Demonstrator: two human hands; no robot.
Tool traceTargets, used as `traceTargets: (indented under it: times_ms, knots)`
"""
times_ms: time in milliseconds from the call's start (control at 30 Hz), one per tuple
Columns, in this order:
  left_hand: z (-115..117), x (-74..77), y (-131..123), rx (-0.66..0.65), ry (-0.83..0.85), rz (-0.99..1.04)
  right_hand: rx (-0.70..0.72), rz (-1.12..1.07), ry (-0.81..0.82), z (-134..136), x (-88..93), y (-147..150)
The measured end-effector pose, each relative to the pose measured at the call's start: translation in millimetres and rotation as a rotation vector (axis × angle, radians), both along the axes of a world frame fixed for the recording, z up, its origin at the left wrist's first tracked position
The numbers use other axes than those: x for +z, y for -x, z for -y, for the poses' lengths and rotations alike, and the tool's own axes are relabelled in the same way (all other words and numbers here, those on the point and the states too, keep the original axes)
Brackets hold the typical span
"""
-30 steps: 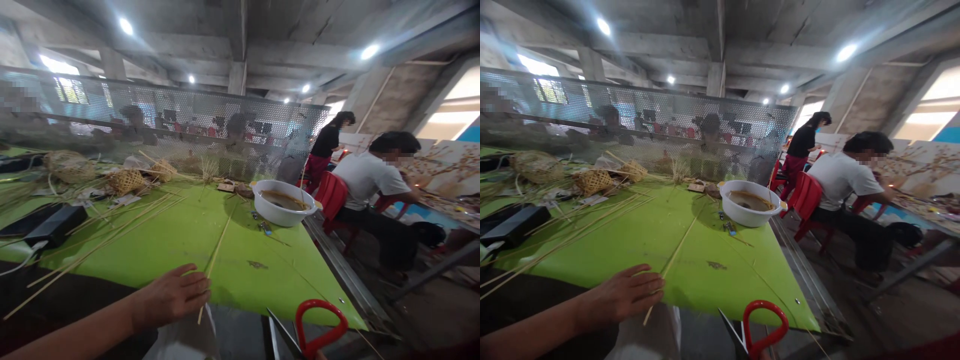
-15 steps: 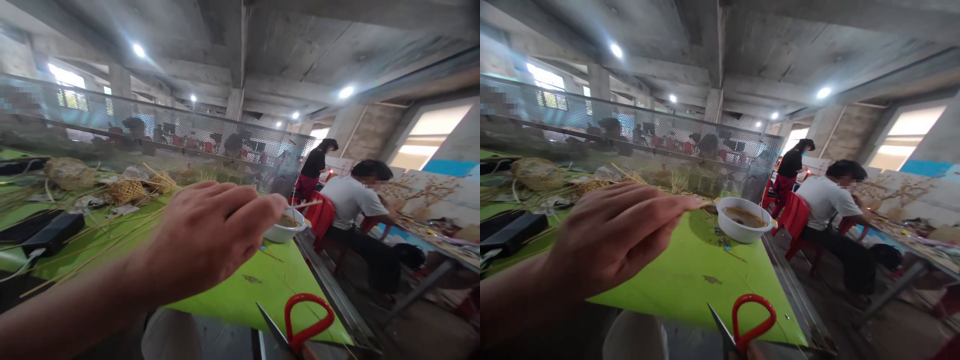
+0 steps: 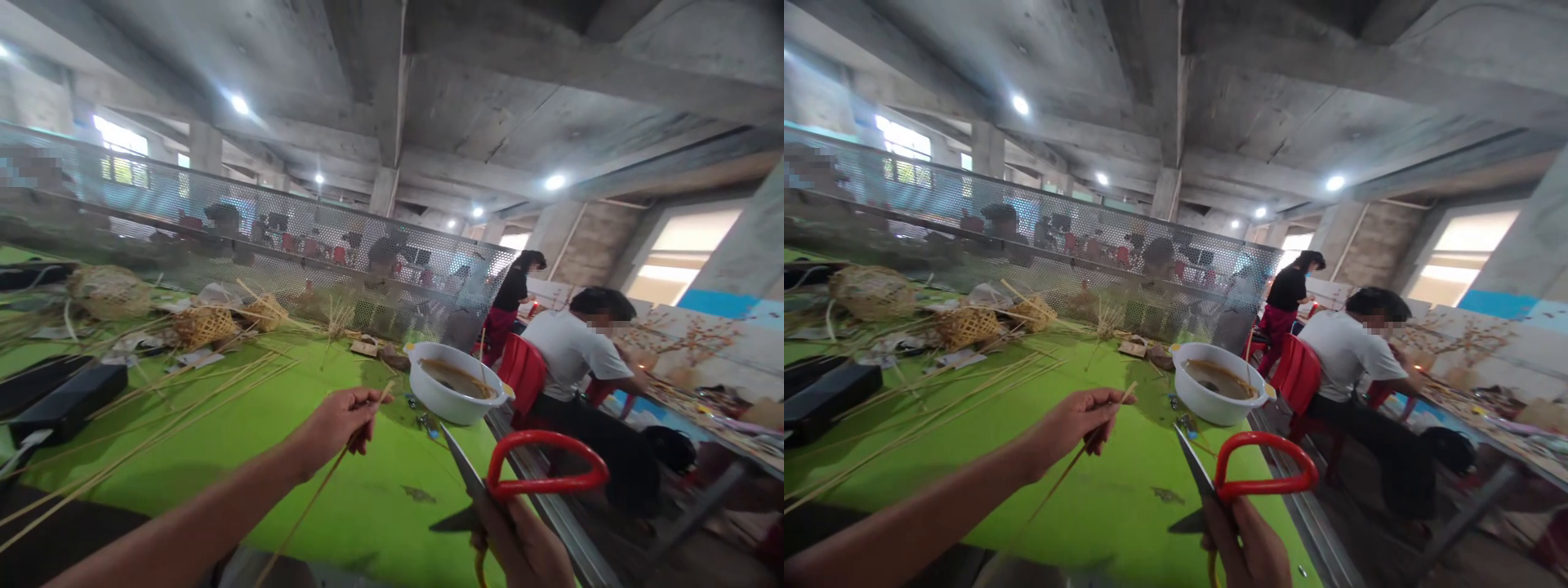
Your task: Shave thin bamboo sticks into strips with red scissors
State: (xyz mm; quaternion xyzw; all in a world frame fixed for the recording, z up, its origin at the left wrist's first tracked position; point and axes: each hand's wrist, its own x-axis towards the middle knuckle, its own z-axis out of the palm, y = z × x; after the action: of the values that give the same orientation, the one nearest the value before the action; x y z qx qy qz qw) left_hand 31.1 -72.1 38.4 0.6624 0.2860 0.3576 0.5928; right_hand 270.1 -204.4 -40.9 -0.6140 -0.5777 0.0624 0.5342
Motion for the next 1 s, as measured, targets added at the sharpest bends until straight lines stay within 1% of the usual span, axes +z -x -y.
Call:
traceTargets:
  times_ms: [67,133,200,267,333,433,533,633,833,900,1000]
  knots:
    - [-12.5,-11.9,3.4,0.031,0.07,0.051,-0.004,0.085,-0.059,-25.4,15.1,5.0]
    - [-25.4,-22.0,6.0,0.057,0.128,0.101,0.017,0.272,-0.133,-55.0,27.8,11.9]
    - [-39.7,-30.9,8.2,0.063,0.177,0.164,-0.007,0.44,-0.197,-86.5,36.3,20.0]
    - [-55.6,-38.8,10.5,0.032,0.22,0.244,-0.019,0.597,-0.266,-117.1,39.7,29.0]
    - [-72.4,-45.8,13.0,-0.004,0.259,0.316,-0.009,0.715,-0.3,-143.4,38.6,38.3]
    - [-97.4,-54.4,15.5,0.011,0.282,0.365,0.053,0.815,-0.323,-171.2,31.7,51.0]
    - [-116.2,-59.9,15.7,0.076,0.254,0.38,0.127,0.878,-0.33,-185.4,23.1,58.1]
    - [-124.7,-62.7,15.0,0.133,0.295,0.375,0.177,0.919,-0.293,-191.0,15.1,57.9]
    - [-124.5,-70.5,19.3,0.105,0.447,0.413,0.216,0.942,-0.221,-194.7,2.7,57.7]
    - [-122.1,-71.8,21.6,0.151,0.497,0.411,0.21,0.974,-0.232,-195.6,0.1,61.4]
    - [-117.0,-71.1,22.5,0.243,0.543,0.384,0.184,1.033,-0.298,-197.4,-4.2,64.1]
